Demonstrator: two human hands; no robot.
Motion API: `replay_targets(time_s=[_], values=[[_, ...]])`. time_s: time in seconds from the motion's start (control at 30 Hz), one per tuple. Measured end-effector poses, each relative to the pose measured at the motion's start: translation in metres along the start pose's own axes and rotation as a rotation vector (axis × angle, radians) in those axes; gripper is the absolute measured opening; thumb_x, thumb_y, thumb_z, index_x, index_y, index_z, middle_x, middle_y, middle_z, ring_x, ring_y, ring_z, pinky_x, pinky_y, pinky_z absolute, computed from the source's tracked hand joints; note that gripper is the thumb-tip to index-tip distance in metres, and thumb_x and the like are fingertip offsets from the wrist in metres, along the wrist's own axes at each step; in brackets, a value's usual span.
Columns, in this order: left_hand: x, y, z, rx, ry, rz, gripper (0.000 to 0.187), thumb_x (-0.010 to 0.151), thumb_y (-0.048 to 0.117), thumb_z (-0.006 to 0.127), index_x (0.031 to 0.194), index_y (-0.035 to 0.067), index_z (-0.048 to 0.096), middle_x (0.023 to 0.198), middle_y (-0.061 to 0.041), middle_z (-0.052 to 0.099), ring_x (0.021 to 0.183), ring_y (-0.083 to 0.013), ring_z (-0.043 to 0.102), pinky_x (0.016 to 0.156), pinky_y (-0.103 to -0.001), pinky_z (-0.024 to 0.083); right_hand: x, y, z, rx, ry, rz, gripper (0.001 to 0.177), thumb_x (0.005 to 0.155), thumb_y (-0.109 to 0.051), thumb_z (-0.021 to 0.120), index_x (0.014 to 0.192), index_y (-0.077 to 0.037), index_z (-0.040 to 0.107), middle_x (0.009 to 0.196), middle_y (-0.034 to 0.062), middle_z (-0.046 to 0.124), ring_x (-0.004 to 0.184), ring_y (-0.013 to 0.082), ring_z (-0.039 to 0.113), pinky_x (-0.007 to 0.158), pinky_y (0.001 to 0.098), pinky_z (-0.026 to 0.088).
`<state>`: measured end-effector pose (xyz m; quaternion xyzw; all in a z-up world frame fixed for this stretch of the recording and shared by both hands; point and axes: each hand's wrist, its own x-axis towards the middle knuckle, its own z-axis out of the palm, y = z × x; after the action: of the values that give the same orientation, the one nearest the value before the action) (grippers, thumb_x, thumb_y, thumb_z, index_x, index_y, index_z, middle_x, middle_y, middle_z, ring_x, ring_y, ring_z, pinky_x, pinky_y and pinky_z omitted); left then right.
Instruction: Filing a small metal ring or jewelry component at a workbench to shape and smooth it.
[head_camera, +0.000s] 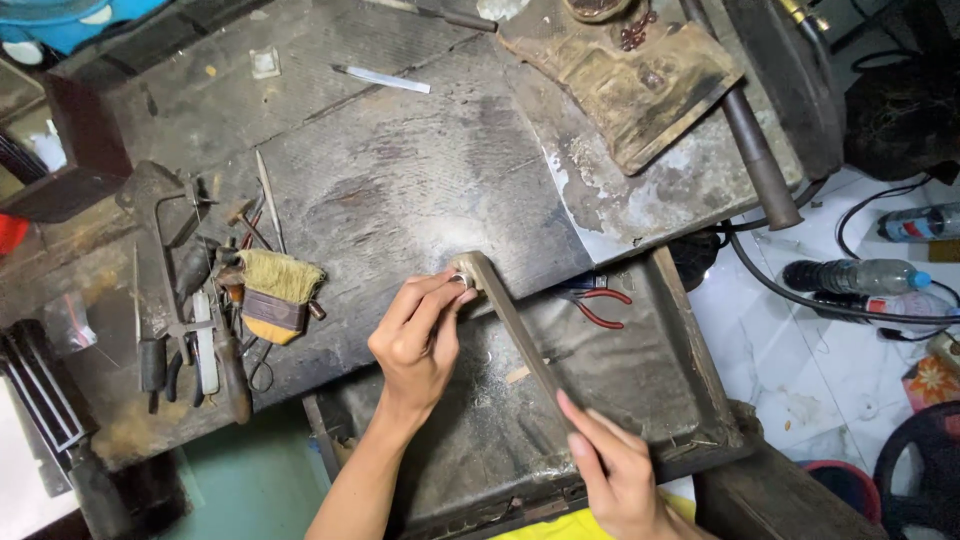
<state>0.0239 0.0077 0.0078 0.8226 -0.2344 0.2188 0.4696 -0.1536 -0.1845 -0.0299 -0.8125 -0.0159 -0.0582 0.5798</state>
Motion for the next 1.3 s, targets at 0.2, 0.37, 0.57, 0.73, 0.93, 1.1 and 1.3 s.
replay_targets(time_s=[0.2, 0.37, 0.57, 0.73, 0.93, 1.1, 1.3], values=[[0.000, -0.002, -0.002, -0.023, -0.015, 0.009, 0.003, 0.095, -0.007, 0.068, 0.097, -0.009, 0.069, 0.097, -0.021, 0.069, 0.091, -0.0334, 0.072, 0.085, -0.040, 0.059, 0.026, 0.006, 0.019, 0.034, -0.038, -0.107, 0.042, 0.103, -0.009, 0.053, 0.144, 0.002, 0.053, 0.071, 0.0004, 0.052, 0.056, 0.0087, 0.040, 0.047, 0.0280, 0.031], [0.006, -0.001, -0.004, -0.008, 0.001, 0.019, 0.003, 0.094, -0.005, 0.069, 0.093, -0.005, 0.071, 0.090, -0.017, 0.071, 0.087, -0.0362, 0.074, 0.079, -0.042, 0.061, 0.124, -0.025, 0.025, 0.098, -0.064, -0.192, 0.038, 0.101, -0.004, 0.052, 0.137, 0.006, 0.058, 0.098, 0.0178, 0.074, 0.072, 0.0217, 0.066, 0.062, 0.0345, 0.052], [0.004, -0.002, -0.004, 0.000, -0.006, 0.014, 0.002, 0.093, -0.005, 0.071, 0.092, -0.004, 0.072, 0.089, -0.017, 0.071, 0.088, -0.0349, 0.074, 0.081, -0.042, 0.061, 0.090, -0.019, 0.013, 0.103, -0.050, -0.120, 0.039, 0.100, -0.005, 0.054, 0.138, 0.002, 0.059, 0.093, 0.0136, 0.071, 0.070, 0.0193, 0.060, 0.059, 0.0324, 0.047], [0.004, -0.001, -0.007, -0.023, -0.067, 0.002, 0.003, 0.095, -0.007, 0.067, 0.098, -0.008, 0.069, 0.097, -0.020, 0.069, 0.089, -0.0328, 0.071, 0.085, -0.039, 0.058, 0.005, -0.005, 0.004, -0.021, -0.008, -0.065, 0.041, 0.101, -0.014, 0.054, 0.139, 0.004, 0.058, 0.070, 0.0026, 0.051, 0.056, 0.0107, 0.040, 0.050, 0.0303, 0.033], [0.006, -0.004, -0.009, -0.034, -0.075, 0.033, 0.004, 0.097, -0.009, 0.064, 0.099, -0.010, 0.067, 0.099, -0.022, 0.068, 0.088, -0.0370, 0.069, 0.082, -0.041, 0.057, 0.023, 0.005, 0.011, -0.082, -0.018, -0.083, 0.039, 0.100, -0.011, 0.053, 0.136, 0.004, 0.060, 0.086, 0.0074, 0.063, 0.060, 0.0131, 0.050, 0.056, 0.0286, 0.043], [0.007, -0.003, -0.012, -0.039, -0.126, 0.023, 0.008, 0.099, -0.006, 0.060, 0.098, -0.008, 0.067, 0.099, -0.021, 0.067, 0.088, -0.0352, 0.068, 0.083, -0.040, 0.056, 0.110, -0.008, 0.014, -0.075, -0.147, -0.241, 0.039, 0.105, -0.011, 0.052, 0.142, 0.002, 0.053, 0.090, 0.0115, 0.072, 0.063, 0.0125, 0.056, 0.050, 0.0248, 0.047], [0.006, -0.003, -0.011, -0.033, -0.103, 0.034, 0.005, 0.097, -0.009, 0.063, 0.099, -0.009, 0.067, 0.100, -0.021, 0.068, 0.088, -0.0355, 0.069, 0.083, -0.040, 0.058, 0.087, -0.016, 0.002, -0.056, -0.053, -0.161, 0.041, 0.103, -0.012, 0.055, 0.141, 0.002, 0.055, 0.094, 0.0103, 0.072, 0.059, 0.0116, 0.050, 0.049, 0.0290, 0.045]])
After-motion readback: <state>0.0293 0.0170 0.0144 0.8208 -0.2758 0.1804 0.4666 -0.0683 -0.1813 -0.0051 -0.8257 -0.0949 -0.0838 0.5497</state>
